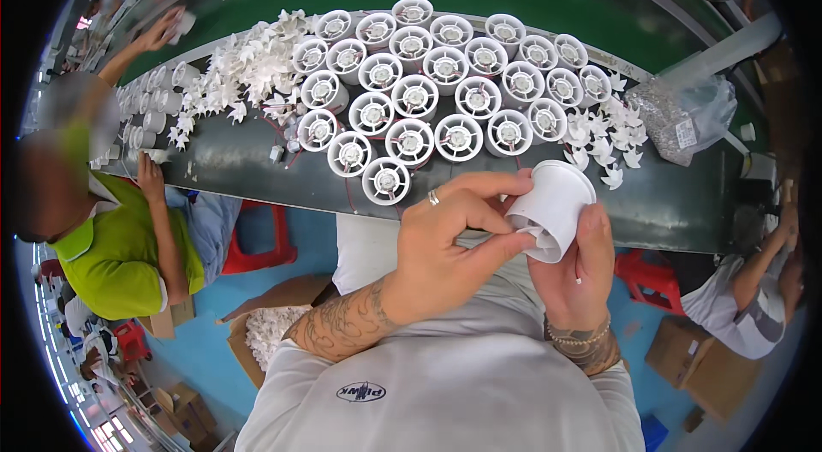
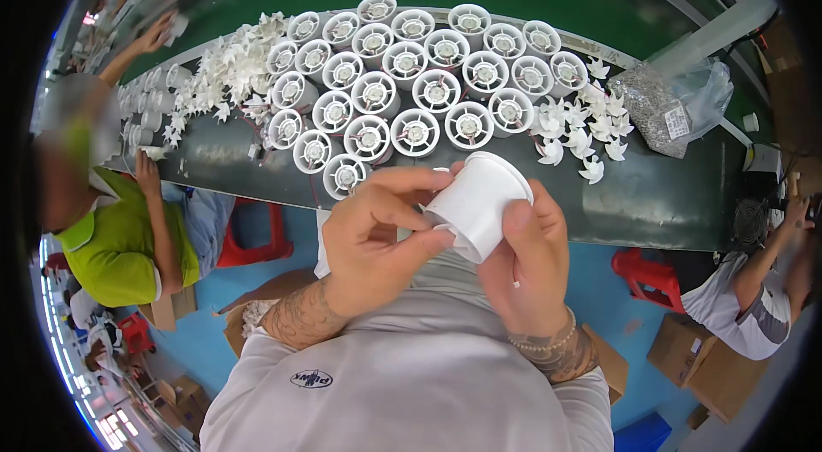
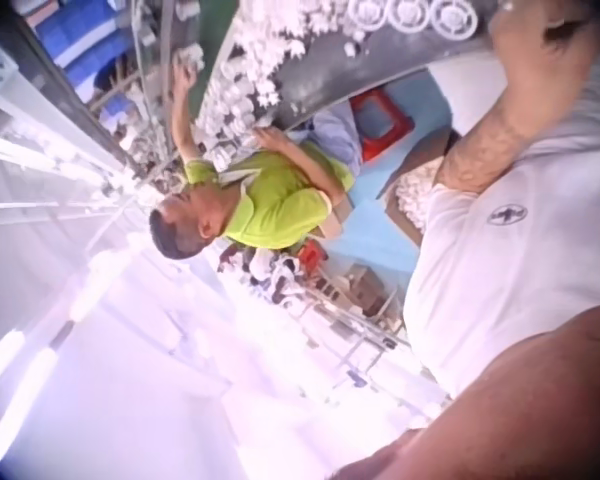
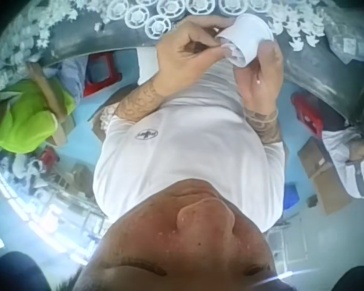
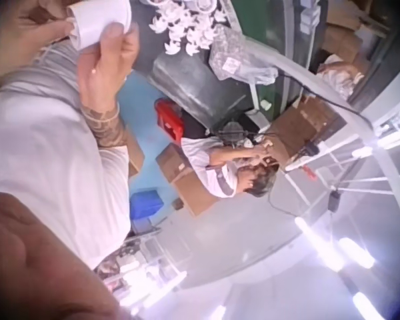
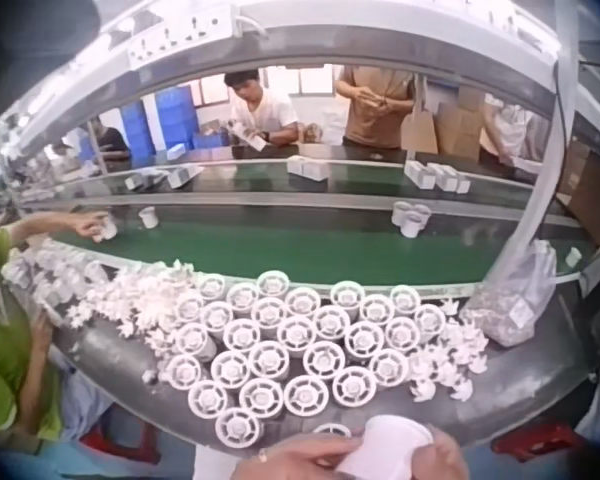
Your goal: Inserting small white plastic components into cylindrical housings at an assembly line station.
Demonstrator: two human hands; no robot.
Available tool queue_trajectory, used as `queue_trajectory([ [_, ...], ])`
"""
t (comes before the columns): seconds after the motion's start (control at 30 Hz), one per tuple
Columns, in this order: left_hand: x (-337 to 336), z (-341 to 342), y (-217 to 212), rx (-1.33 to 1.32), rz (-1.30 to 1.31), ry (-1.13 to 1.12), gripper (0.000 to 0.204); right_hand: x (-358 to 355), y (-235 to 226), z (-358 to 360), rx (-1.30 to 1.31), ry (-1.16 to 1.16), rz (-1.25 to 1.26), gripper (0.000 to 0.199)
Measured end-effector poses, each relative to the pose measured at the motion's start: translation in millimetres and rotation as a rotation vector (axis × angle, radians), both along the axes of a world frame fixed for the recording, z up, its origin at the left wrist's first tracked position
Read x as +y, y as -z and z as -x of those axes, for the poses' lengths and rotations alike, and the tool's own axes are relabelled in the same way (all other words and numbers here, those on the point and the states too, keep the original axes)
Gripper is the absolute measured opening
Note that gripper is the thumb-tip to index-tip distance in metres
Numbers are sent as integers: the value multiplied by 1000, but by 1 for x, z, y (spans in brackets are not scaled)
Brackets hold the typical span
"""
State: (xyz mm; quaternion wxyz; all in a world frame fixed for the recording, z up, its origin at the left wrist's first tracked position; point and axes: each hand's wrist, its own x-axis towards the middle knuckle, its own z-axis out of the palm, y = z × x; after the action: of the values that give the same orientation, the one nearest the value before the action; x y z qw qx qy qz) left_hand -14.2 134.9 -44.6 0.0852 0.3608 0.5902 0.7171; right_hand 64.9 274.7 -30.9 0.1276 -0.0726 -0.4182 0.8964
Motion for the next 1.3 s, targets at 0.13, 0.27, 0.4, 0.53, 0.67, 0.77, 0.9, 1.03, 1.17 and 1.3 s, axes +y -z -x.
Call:
queue_trajectory([
  [0.13,10,5,-4,-176,6,89,41,16,5,-2,-63,2,-7,50],
  [0.27,16,6,-9,-210,43,128,38,21,-1,0,-74,119,-53,42],
  [0.4,19,4,-14,-221,15,188,36,20,-20,1,-41,196,11,50],
  [0.53,26,-3,-17,-167,-10,164,38,25,-14,-10,-28,205,-113,52],
  [0.67,29,-11,-12,-161,-61,150,36,17,-16,-18,-38,247,-109,50],
  [0.77,24,-17,-14,-161,-38,148,37,14,-13,-24,-29,245,-113,47],
  [0.9,16,-24,-15,-136,-26,90,38,8,-11,-30,-6,216,23,43],
  [1.03,7,-24,-16,369,75,-92,43,4,-11,-31,13,177,-3,43],
  [1.17,0,-21,-15,343,97,-107,47,2,-11,-26,3,168,37,42],
  [1.3,4,-19,-11,186,51,-69,46,4,-7,-19,8,149,-6,42],
])
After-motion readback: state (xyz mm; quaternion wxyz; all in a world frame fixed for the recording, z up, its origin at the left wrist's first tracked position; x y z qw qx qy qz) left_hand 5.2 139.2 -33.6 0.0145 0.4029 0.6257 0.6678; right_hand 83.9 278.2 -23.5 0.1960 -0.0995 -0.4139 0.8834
